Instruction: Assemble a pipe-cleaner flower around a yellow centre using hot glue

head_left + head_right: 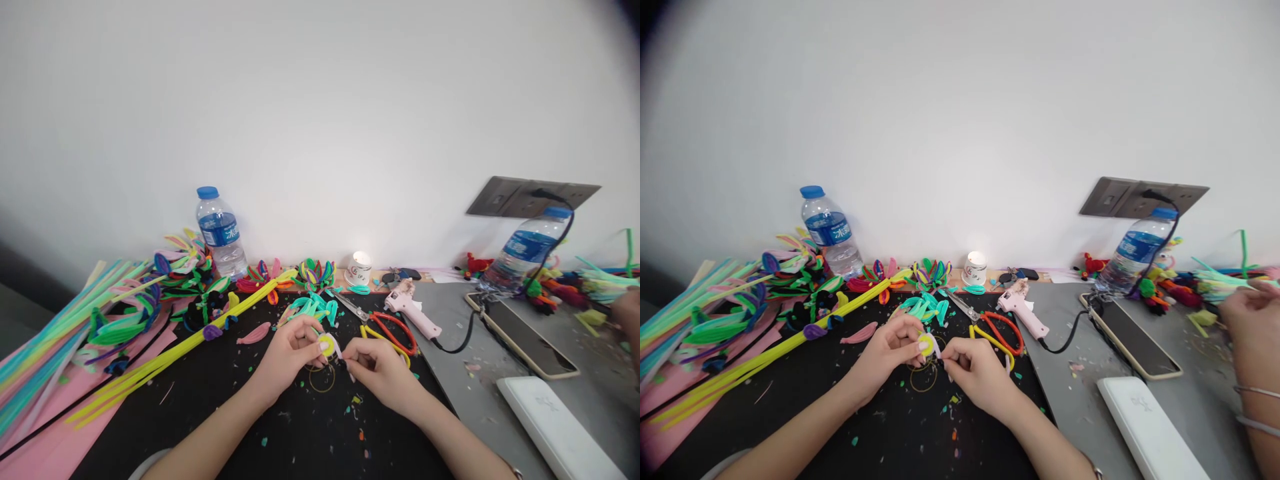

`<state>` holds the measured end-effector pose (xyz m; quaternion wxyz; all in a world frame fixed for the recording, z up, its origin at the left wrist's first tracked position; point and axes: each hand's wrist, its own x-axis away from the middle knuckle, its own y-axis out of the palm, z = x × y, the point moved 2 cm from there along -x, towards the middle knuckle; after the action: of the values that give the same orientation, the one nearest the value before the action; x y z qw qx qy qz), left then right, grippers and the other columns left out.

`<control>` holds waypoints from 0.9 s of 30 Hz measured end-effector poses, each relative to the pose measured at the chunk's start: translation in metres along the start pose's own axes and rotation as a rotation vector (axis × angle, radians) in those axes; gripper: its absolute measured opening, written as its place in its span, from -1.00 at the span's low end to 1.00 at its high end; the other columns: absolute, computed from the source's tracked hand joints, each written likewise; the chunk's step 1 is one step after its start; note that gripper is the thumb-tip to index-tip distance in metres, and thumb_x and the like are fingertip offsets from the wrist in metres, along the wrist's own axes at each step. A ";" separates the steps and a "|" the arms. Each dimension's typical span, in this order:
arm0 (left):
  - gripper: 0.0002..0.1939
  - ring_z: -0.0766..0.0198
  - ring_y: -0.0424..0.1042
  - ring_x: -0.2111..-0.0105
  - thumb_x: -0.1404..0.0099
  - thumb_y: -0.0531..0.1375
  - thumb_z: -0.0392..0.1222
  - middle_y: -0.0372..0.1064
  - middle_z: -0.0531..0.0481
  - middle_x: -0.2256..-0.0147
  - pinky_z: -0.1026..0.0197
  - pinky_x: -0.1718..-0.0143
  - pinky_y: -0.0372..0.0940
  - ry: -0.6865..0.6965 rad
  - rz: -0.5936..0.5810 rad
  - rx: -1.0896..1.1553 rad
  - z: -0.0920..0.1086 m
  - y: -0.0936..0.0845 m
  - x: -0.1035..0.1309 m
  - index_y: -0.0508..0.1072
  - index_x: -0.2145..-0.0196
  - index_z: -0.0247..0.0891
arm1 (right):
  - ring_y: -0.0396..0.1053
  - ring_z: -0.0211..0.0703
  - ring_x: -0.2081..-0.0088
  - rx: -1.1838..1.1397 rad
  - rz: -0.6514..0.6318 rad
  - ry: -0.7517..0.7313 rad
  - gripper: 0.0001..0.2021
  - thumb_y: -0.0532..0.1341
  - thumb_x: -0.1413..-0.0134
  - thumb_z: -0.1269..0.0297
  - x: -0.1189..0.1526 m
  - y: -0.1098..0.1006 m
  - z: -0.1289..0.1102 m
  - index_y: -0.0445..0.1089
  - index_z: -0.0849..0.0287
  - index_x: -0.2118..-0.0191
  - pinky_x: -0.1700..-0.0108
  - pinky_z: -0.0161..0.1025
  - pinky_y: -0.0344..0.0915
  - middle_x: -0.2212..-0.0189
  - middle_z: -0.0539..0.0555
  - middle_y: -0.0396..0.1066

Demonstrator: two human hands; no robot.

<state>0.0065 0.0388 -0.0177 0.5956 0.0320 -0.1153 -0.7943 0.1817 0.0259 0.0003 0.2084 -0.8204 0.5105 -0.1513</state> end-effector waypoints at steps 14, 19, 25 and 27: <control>-0.78 0.32 0.41 0.53 -0.04 0.29 -0.21 0.33 0.13 0.53 0.26 0.48 0.34 0.035 0.099 0.055 -0.003 0.008 0.002 0.35 0.35 -0.25 | 0.16 -0.31 0.57 0.141 0.145 -0.100 -0.87 0.12 -0.04 0.42 0.001 0.009 -0.001 0.38 0.19 0.47 0.49 -0.37 0.09 0.61 -0.04 0.29; -0.80 0.30 0.41 0.53 -0.05 0.29 -0.21 0.36 0.11 0.53 0.26 0.48 0.35 0.045 0.114 0.045 -0.002 0.008 0.002 0.36 0.36 -0.25 | 0.16 -0.33 0.59 0.108 0.158 -0.089 -0.84 0.12 -0.03 0.44 0.000 0.013 -0.002 0.37 0.20 0.52 0.51 -0.38 0.07 0.63 -0.05 0.29; -0.82 0.33 0.40 0.55 -0.05 0.28 -0.22 0.36 0.11 0.55 0.30 0.49 0.33 0.054 0.153 0.026 0.001 0.006 0.001 0.37 0.37 -0.27 | 0.16 -0.35 0.67 -0.098 0.160 0.017 -0.85 0.13 -0.05 0.30 -0.006 0.022 0.007 0.34 0.21 0.48 0.59 -0.39 0.09 0.71 -0.08 0.22; -0.82 0.34 0.40 0.56 -0.07 0.27 -0.21 0.37 0.10 0.55 0.32 0.50 0.31 0.064 0.163 0.018 0.002 0.003 0.000 0.37 0.37 -0.27 | 0.20 -0.33 0.70 -0.230 0.141 0.054 -0.83 0.14 -0.05 0.23 -0.010 0.025 0.008 0.34 0.22 0.44 0.60 -0.38 0.15 0.71 -0.08 0.23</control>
<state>0.0092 0.0381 -0.0152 0.6614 0.0531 -0.1054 -0.7407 0.1618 0.0265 -0.0195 0.1094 -0.7965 0.5864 -0.0988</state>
